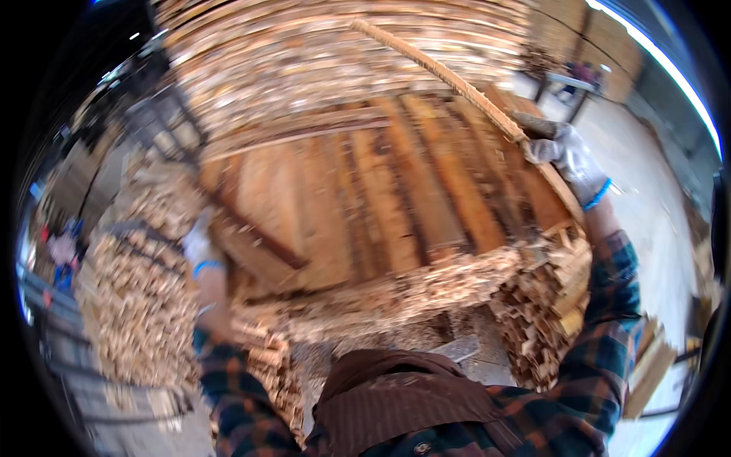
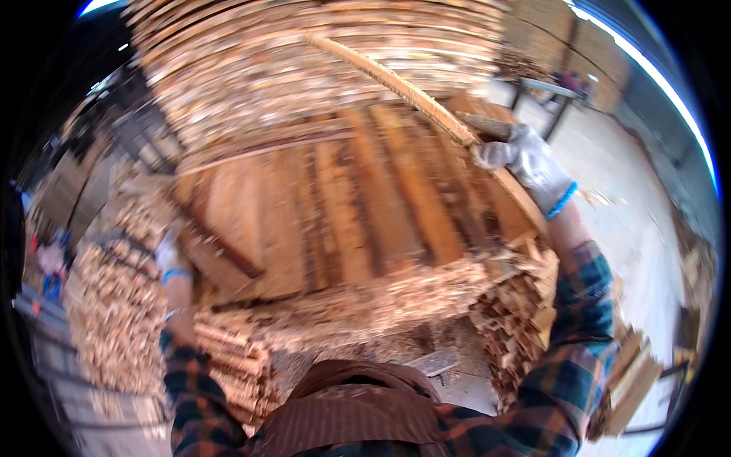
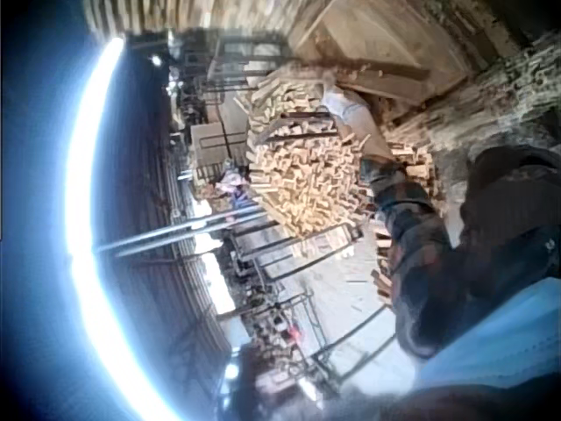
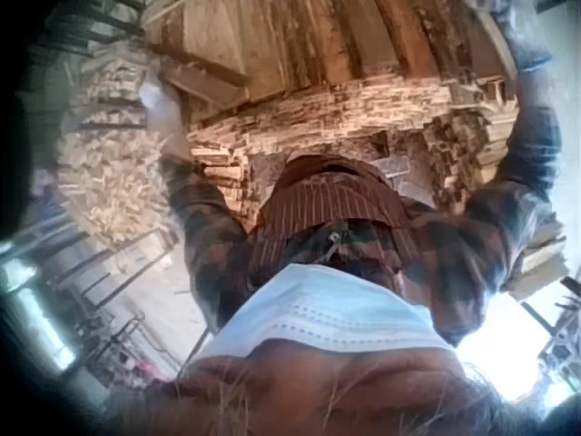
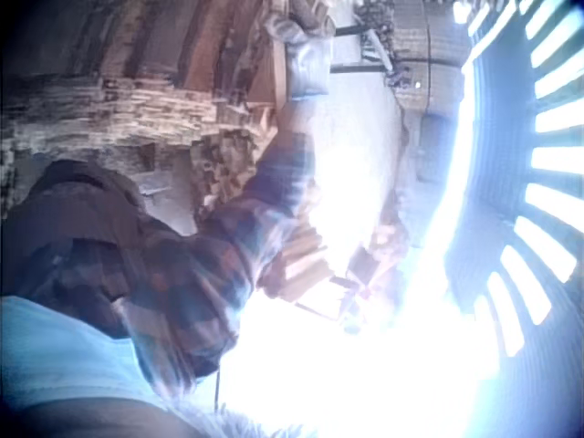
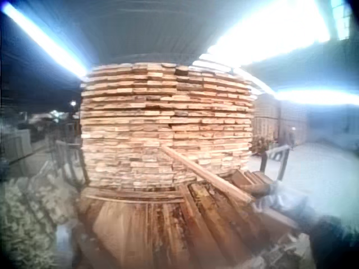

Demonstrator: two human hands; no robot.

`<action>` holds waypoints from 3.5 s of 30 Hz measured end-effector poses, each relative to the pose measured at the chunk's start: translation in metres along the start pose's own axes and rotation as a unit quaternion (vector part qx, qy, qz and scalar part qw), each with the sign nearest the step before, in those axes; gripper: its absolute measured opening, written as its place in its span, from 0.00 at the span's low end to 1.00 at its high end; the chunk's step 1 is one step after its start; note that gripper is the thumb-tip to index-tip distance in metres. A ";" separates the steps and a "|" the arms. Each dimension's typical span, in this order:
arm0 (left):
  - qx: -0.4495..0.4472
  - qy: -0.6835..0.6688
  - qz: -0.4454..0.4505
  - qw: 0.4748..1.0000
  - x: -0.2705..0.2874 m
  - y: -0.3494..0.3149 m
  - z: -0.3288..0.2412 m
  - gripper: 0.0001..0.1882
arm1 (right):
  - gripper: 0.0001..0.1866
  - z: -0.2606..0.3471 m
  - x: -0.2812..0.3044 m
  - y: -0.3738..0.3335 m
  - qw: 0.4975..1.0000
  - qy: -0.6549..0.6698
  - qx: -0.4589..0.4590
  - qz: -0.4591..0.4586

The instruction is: The person repeatedly picks up wooden planks from a large pile and stacks them onto a forklift pallet. They handle the planks one by one, arranging them in a neat stack. The task involves lifting and placing the wood to build up a uniform pile on the pallet.

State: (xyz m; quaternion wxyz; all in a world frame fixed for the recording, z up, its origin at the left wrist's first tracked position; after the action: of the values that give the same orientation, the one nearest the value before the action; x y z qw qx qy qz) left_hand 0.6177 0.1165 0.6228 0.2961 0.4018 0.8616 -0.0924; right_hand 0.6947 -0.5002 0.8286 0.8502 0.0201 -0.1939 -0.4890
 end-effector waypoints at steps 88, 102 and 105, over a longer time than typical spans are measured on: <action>0.149 0.399 0.358 0.831 -0.492 -0.253 0.276 0.31 | 0.33 -0.157 0.236 -0.109 0.875 -0.297 -0.324 -0.203; 0.193 0.039 0.341 0.919 -0.445 -0.209 0.221 0.13 | 0.29 -0.096 0.205 -0.101 0.937 -0.286 -0.116 -0.162; 0.192 0.002 0.361 0.913 -0.425 -0.186 0.158 0.11 | 0.28 -0.064 0.192 -0.122 0.960 -0.173 -0.128 -0.180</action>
State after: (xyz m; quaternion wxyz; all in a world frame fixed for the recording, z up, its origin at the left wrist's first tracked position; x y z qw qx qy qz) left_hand 0.7607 -0.3404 0.7287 0.2249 0.7349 0.6240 -0.1416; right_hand 0.7025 -0.7346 0.8014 0.6969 -0.1395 -0.2668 -0.6509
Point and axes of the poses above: each hand's wrist, its own y-axis towards the middle knuckle, its own x-axis out of the back of the hand, z = x × y, the point moved 8 cm from there along y, towards the middle knuckle, and after that the axes turned 10 degrees about -y, right-handed, at the moved point
